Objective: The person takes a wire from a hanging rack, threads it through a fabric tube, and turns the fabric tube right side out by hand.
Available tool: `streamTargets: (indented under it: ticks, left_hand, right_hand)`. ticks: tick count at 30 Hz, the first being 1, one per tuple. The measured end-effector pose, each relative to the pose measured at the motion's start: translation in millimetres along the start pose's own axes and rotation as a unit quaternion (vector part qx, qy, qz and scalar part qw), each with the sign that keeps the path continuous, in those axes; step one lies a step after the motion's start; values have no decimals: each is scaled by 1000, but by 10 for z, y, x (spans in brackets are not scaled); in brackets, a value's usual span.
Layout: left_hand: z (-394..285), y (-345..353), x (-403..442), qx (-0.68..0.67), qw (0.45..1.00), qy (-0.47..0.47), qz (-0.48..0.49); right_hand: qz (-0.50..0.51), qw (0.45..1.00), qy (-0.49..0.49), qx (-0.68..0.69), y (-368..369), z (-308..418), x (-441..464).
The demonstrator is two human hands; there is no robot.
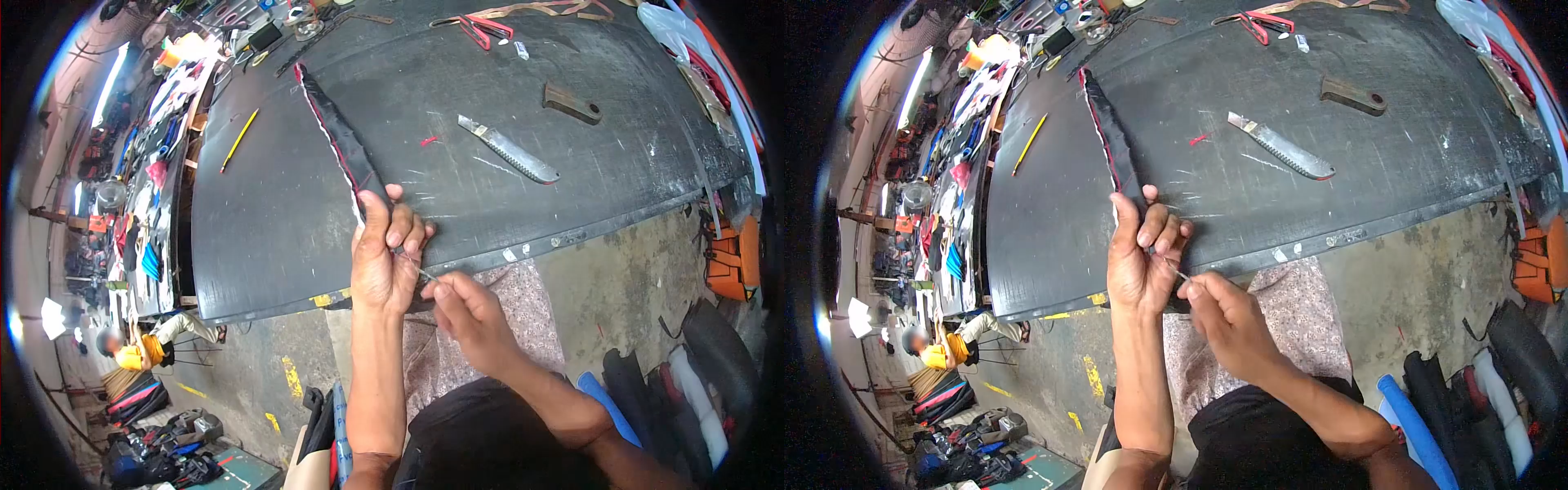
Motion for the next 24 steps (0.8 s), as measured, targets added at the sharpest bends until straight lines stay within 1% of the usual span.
streamTargets:
  ticks: [1, 2, 5, 6, 9, 10, 13, 14, 17, 18, 21, 22, 24]
  left_hand:
    - [17, 7, -10, 18, 1000, 7, -4]
    - [56, 1, -26, 16, 1000, 5, -4]
    - [136, -42, -80, 15, 999, 46, -6]
    - [148, -31, -90, 15, 999, 47, -7]
    - [184, 3, -137, 34, 998, 50, -6]
    - [207, -39, -152, 34, 998, 48, -9]
    - [241, -132, -83, 30, 998, 28, 43]
    - [235, -151, -95, 32, 998, 30, 47]
    - [183, -39, -230, -71, 997, -37, 14]
    - [131, -8, -186, -70, 997, -37, 17]
    - [-84, 32, -43, -95, 991, -74, 55]
    - [-119, -11, -21, -95, 991, -73, 54]
    - [-133, -117, 33, -89, 986, -85, 115]
  right_hand:
    - [-18, 999, -23, -45, -6, 2, -26]
    - [-20, 999, -23, -46, -4, -20, -37]
    - [-80, 982, -103, -136, 73, -9, -45]
    - [-79, 982, -102, -136, 104, -2, -38]
    - [-99, 967, -155, -178, 157, 79, -27]
    - [-99, 967, -152, -178, 158, 87, -21]
    - [-90, 971, -144, -168, 141, 151, 90]
    - [-91, 970, -148, -167, 132, 149, 112]
    - [-109, 969, -166, -145, 52, 92, 172]
    - [-111, 969, -170, -144, 20, 113, 173]
    - [-60, 983, -87, -150, -18, 163, 114]
    - [-58, 983, -86, -149, -15, 156, 109]
    - [-76, 986, -92, -114, -25, 131, 86]
Point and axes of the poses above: each hand's wrist, its own x-axis towards the middle knuckle, its own y-axis out of the palm, z = x × y, the point moved 3 cm from there along x, towards the middle knuckle, and after that the axes turned 1 degree about z, right-handed, at the moved point
